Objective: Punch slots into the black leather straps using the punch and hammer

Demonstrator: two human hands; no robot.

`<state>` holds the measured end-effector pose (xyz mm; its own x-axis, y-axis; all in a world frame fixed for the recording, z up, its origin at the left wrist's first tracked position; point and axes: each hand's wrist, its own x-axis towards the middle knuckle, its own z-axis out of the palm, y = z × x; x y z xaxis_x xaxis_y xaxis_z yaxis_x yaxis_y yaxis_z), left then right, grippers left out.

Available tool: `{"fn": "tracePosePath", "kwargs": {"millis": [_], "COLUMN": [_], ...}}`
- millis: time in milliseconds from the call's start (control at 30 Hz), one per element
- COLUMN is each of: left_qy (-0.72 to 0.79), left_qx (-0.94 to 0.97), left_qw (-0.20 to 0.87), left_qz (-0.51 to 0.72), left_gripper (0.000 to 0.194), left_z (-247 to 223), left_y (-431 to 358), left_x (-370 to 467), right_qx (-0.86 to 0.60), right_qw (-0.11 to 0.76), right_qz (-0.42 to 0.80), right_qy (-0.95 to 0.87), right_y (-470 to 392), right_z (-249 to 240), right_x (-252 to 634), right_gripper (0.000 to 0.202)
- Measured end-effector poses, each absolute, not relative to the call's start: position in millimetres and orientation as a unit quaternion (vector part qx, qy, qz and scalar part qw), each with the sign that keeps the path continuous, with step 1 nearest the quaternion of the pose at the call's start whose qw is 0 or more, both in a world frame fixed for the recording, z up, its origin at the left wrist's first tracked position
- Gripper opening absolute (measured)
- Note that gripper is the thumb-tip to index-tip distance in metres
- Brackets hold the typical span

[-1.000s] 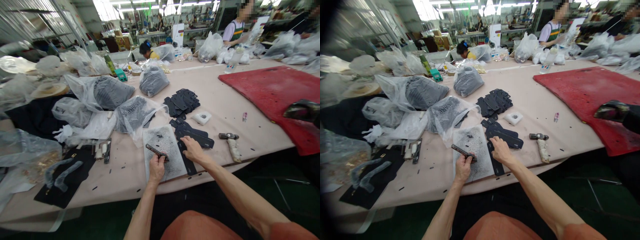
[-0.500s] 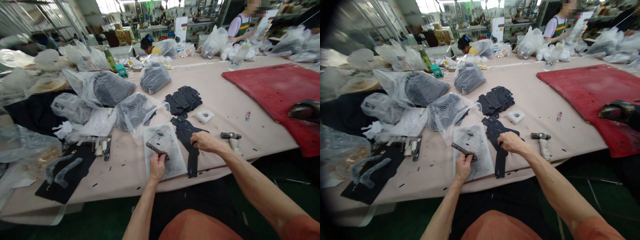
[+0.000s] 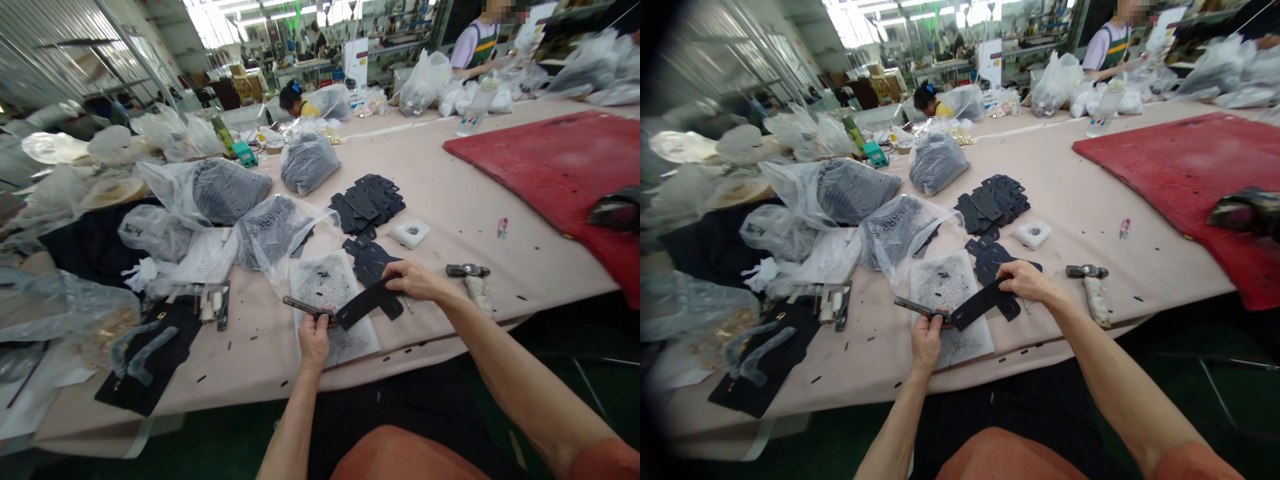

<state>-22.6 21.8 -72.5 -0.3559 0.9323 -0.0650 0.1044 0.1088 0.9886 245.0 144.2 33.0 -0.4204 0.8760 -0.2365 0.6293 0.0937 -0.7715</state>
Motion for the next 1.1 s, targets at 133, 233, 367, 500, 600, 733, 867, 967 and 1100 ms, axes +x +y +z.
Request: {"fn": "tracePosePath", "kwargs": {"millis": [133, 233, 367, 500, 600, 733, 867, 967, 1100], "left_qy": [0.625, 0.621, 0.638, 0.656, 0.656, 0.659, 0.677, 0.679, 0.67], "left_qx": [0.33, 0.302, 0.316, 0.354, 0.398, 0.468, 0.515, 0.525, 0.529], "left_qw": [0.386, 0.377, 0.373, 0.36, 0.347, 0.326, 0.301, 0.299, 0.31], "left_qz": [0.593, 0.617, 0.595, 0.561, 0.539, 0.49, 0.431, 0.417, 0.418], "left_gripper": [0.029, 0.029, 0.03, 0.029, 0.027, 0.023, 0.02, 0.018, 0.018], "left_z": [-77.5, -78.9, -73.3, -63.5, -58.6, -54.2, -49.3, -47.3, -48.5], "left_y": [23.5, 25.3, 26.0, 28.6, 36.9, 56.1, 70.8, 70.1, 58.1], "left_x": [-21.7, -18.5, -14.1, -10.8, -7.7, -0.5, 7.4, 10.1, 12.0], "right_qx": [-0.558, -0.595, -0.632, -0.653, -0.639, -0.644, -0.695, -0.701, -0.72], "right_qw": [0.238, 0.288, 0.293, 0.236, 0.21, 0.191, 0.191, 0.198, 0.211], "right_qz": [0.476, 0.521, 0.547, 0.506, 0.476, 0.447, 0.382, 0.384, 0.386], "right_qy": [-0.637, -0.539, -0.463, -0.511, -0.566, -0.591, -0.578, -0.568, -0.537], "right_y": [130.3, 113.8, 80.6, 40.1, 13.9, 1.5, 26.2, 57.3, 87.7], "right_z": [0.2, -18.1, -33.6, -41.1, -44.0, -45.7, -45.0, -46.7, -50.6], "right_x": [243.4, 235.7, 212.6, 191.9, 184.4, 182.8, 184.2, 181.3, 169.7], "right_gripper": [0.016, 0.023, 0.035, 0.046, 0.045, 0.046, 0.041, 0.043, 0.042]}}
